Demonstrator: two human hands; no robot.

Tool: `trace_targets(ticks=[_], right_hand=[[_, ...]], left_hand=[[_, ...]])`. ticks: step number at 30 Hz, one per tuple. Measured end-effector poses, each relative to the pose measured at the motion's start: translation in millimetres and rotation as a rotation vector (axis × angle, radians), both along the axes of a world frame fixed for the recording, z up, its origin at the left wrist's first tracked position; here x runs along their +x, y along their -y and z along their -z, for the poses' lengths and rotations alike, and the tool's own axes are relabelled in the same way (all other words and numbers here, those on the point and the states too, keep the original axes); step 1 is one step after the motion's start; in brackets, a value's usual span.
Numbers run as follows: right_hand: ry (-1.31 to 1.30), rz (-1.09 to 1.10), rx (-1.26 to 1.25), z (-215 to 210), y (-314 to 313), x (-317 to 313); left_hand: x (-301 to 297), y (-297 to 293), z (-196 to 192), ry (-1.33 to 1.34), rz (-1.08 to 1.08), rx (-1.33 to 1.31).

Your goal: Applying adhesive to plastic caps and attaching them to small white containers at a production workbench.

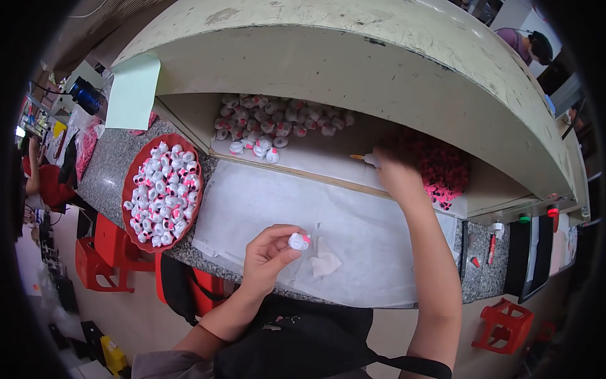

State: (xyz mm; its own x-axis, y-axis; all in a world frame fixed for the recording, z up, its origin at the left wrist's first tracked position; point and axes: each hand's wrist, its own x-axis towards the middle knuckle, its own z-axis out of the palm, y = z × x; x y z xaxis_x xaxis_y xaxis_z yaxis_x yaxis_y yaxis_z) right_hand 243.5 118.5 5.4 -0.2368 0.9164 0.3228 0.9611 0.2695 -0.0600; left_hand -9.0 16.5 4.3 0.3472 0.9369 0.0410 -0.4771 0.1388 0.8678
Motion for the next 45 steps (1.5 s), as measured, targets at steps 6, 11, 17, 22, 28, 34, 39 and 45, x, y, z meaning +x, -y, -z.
trace_targets(ticks=[6, 11, 17, 22, 28, 34, 39, 45], right_hand=[[-0.334, 0.123, -0.056, -15, 23, -18], [-1.071, 0.094, -0.319, -31, 53, -39], [-1.518, -0.021, -0.414, -34, 123, -70], [-1.666, -0.096, -0.439, -36, 149, -89], [-1.435, -0.092, -0.343, -39, 150, -101], [-1.524, 0.003, -0.311, -32, 152, -103], [-1.437, 0.052, -0.297, -33, 151, -103], [-1.411, 0.075, -0.317, -32, 156, -102]], left_hand=[[1, 6, 1, 0.05, 0.022, -0.039], [1, 11, -1, 0.047, 0.008, -0.055], [6, 14, -1, 0.073, -0.013, -0.103], [6, 17, 0, -0.15, -0.052, 0.12], [1, 18, -2, -0.355, -0.084, 0.335], [0, 18, -4, -0.467, -0.091, 0.483], [1, 18, -10, -0.451, -0.07, 0.484], [1, 22, -6, -0.131, 0.019, 0.248]])
